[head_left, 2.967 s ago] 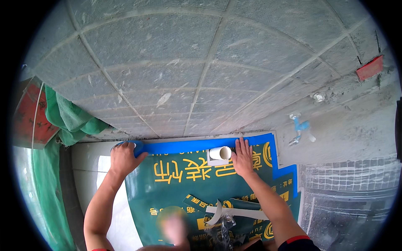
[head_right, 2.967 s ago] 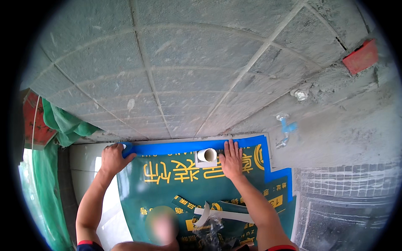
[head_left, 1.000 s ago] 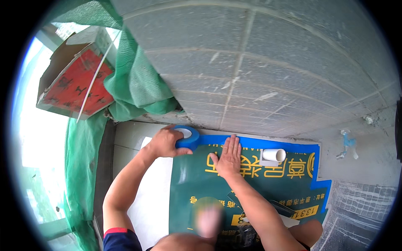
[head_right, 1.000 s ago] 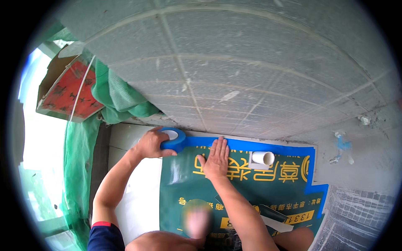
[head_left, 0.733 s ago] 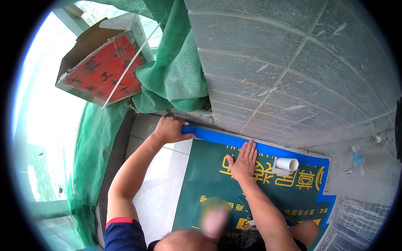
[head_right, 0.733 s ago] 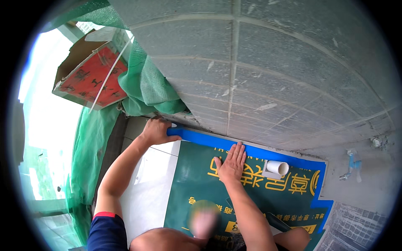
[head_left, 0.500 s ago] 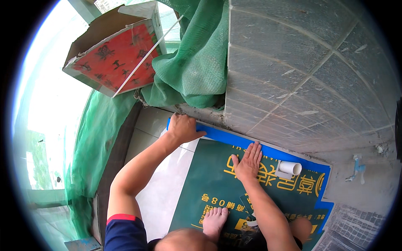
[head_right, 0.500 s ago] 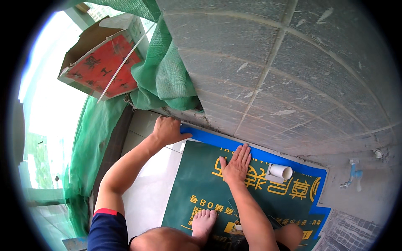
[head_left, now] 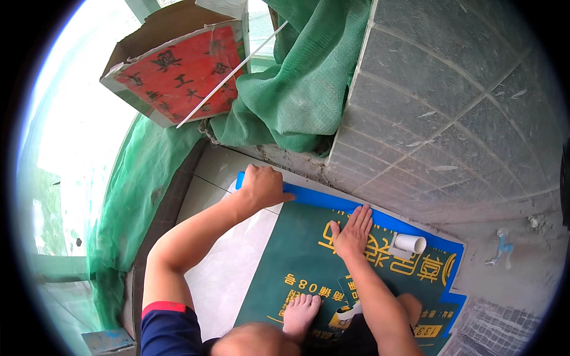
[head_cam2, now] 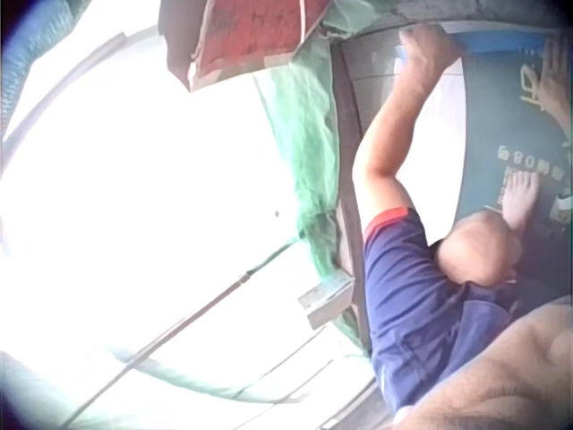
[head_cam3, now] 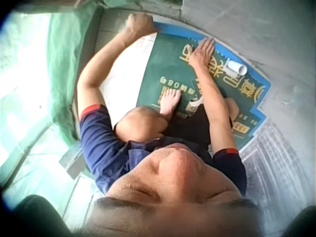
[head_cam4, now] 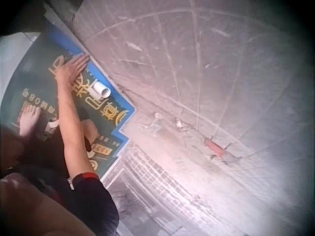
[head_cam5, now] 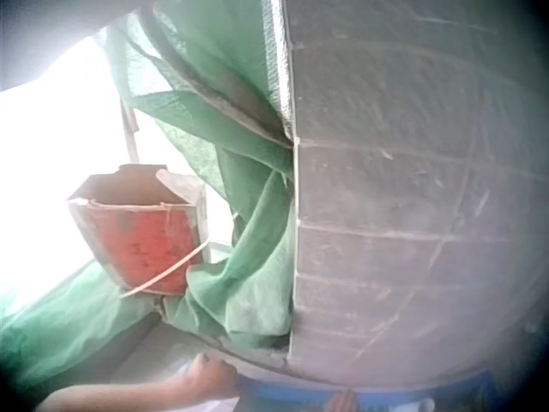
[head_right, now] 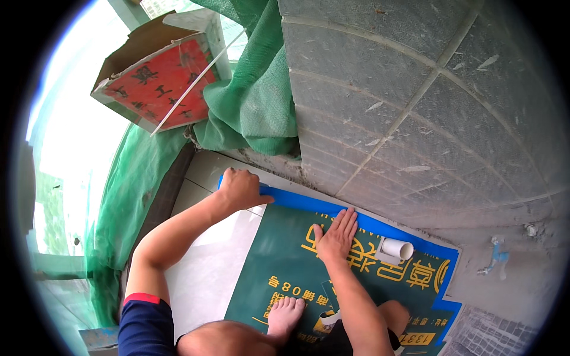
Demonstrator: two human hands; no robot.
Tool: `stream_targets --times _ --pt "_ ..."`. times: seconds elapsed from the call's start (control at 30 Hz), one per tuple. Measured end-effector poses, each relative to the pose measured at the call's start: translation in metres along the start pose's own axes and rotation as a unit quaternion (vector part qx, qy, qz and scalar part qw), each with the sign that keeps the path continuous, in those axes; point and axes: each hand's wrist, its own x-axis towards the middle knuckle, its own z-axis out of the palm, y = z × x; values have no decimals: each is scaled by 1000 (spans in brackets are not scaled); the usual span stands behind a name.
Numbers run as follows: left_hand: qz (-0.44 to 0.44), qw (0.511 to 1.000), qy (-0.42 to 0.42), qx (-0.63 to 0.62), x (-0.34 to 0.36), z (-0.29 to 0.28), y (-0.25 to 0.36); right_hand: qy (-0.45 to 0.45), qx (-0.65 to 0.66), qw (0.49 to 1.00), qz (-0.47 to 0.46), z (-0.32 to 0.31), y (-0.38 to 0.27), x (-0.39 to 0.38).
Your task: The person applies blue tape and green protective film to the baseboard and lower wall area, smoothing it by hand and cutting the film with scissors to fit around an outlet and corners.
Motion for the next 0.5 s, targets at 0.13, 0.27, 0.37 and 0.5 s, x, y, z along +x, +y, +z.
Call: stream_targets --times 0.13,0.27,0.37,0.5 --pt "-32 999 -27 22 20 33 -1 1 -1 1000 -2 2 2 -3" --pt "-50 996 -31 67 50 60 8 4 -11 1000 -13 3 1 -1" --pt "-50 992 -22 113 64 70 17 -4 -23 999 -24 1 2 1" --pt "-40 987 -45 146 71 69 28 -15 -17 998 -59 1 6 7"
